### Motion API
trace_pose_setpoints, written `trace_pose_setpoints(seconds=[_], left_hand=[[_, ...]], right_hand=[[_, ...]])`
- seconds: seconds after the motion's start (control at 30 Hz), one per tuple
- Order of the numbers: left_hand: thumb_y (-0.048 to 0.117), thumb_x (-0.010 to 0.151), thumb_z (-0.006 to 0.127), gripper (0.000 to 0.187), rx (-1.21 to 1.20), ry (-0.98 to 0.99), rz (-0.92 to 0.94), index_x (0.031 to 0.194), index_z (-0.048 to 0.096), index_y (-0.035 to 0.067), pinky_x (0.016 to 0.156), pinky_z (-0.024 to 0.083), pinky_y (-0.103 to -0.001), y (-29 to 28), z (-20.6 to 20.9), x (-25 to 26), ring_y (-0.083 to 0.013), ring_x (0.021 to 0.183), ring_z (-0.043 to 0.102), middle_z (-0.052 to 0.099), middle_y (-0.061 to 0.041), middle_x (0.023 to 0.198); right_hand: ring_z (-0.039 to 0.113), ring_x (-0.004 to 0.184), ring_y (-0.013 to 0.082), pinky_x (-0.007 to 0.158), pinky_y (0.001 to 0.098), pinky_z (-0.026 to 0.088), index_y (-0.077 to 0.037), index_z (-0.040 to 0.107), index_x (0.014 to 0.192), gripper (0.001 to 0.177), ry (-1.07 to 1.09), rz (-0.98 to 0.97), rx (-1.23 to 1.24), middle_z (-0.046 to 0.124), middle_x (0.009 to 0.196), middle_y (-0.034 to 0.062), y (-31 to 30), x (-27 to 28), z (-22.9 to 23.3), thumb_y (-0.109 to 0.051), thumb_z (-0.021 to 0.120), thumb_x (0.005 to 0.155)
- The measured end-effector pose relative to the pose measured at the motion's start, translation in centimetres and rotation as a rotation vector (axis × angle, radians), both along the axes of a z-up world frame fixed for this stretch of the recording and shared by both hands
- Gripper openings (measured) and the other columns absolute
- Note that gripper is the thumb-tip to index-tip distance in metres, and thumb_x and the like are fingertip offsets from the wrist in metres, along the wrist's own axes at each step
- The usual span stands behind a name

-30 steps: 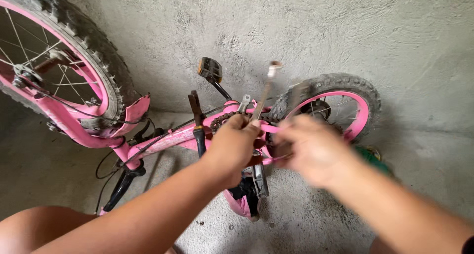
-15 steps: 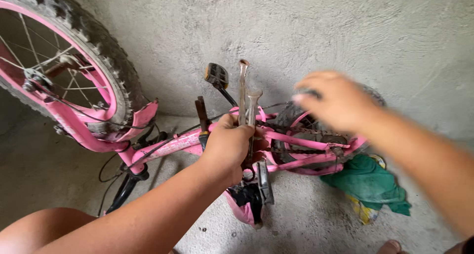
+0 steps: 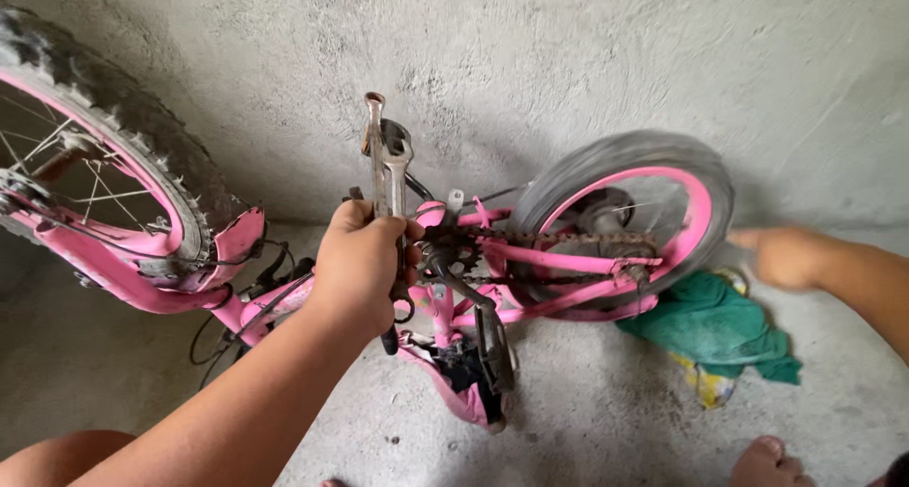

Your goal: The person uses a wrench and pliers to adjust and tighten the chain on a pink bicycle. They repeatedly rotate the rear wheel and manipulate the chain and gears to ensure proper alignment and tension.

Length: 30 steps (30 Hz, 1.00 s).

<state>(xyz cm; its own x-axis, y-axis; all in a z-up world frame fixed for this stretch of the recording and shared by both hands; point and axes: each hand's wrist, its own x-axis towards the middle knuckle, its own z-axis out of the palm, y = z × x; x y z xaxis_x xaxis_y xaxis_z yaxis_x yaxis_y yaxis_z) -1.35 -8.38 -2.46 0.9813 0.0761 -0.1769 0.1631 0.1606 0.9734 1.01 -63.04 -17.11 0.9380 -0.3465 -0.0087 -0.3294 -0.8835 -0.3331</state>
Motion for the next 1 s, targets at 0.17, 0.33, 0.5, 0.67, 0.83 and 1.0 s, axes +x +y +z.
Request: trace_pose_setpoints(seconds=[0.17, 0.33, 0.5, 0.67, 0.83, 1.0], left_hand=[[0.005, 0.093, 0.055, 0.014, 0.022, 0.033, -0.003, 0.106, 0.051, 0.005, 0.047, 0.044, -0.033, 0.1, 0.0, 0.0, -0.0161, 0.06, 0.057, 0.066, -0.01, 0.085], [0.006, 0.092, 0.057, 0.015, 0.068, 0.041, -0.035, 0.107, 0.053, 0.005, 0.046, 0.044, -0.031, -0.7, -0.6, -0.1, -0.0154, 0.06, 0.057, 0.067, -0.01, 0.085], [0.006, 0.091, 0.057, 0.019, 0.072, 0.027, -0.083, 0.11, 0.054, 0.004, 0.046, 0.044, -0.03, -1.0, -1.3, -0.4, -0.0143, 0.061, 0.056, 0.067, -0.009, 0.084], [0.005, 0.091, 0.056, 0.022, 0.106, 0.037, -0.115, 0.112, 0.055, 0.003, 0.046, 0.044, -0.03, -0.9, -1.3, -1.0, -0.0142, 0.06, 0.055, 0.069, -0.01, 0.084], [0.005, 0.09, 0.056, 0.026, 0.105, 0.028, -0.108, 0.116, 0.056, 0.005, 0.046, 0.045, -0.03, -0.5, -1.2, -1.4, -0.0143, 0.06, 0.057, 0.069, -0.01, 0.085], [0.006, 0.091, 0.056, 0.024, 0.119, 0.054, -0.115, 0.115, 0.055, 0.002, 0.046, 0.045, -0.03, -0.7, -1.0, -1.8, -0.014, 0.06, 0.056, 0.069, -0.01, 0.086]], right_hand=[[0.05, 0.131, 0.0436, 0.106, 0.0497, 0.04, -0.003, 0.045, 0.15, 0.068, -0.149, 0.08, -0.149, 0.051, 0.146, 0.0284, 1.1, 0.8, 2.1, -0.02, 0.066, 0.087], [0.048, 0.14, 0.0407, 0.116, 0.0451, 0.039, -0.009, 0.047, 0.154, 0.074, -0.603, 0.343, -0.058, 0.051, 0.152, 0.025, 9.4, -0.4, 8.2, -0.003, 0.054, 0.081], [0.052, 0.137, 0.0388, 0.113, 0.0442, 0.043, -0.013, 0.047, 0.153, 0.077, -0.421, 0.207, -0.088, 0.055, 0.148, 0.0232, 7.1, 0.0, 4.0, -0.005, 0.063, 0.078], [0.06, 0.139, 0.0322, 0.116, 0.039, 0.05, -0.016, 0.047, 0.157, 0.086, 0.45, 0.083, -0.464, 0.06, 0.15, 0.0197, -3.7, 0.1, -1.6, -0.022, 0.074, 0.075], [0.031, 0.149, 0.0397, 0.119, 0.0451, 0.028, 0.004, 0.033, 0.155, 0.091, -0.358, 0.135, -0.155, 0.033, 0.16, 0.0299, 1.8, 1.3, 3.3, -0.018, 0.072, 0.075], [0.032, 0.15, 0.0363, 0.108, 0.0708, 0.011, -0.015, 0.041, 0.161, 0.092, -0.354, 0.433, -0.384, 0.04, 0.165, 0.014, 11.8, 1.0, 9.1, -0.011, 0.07, 0.073]])
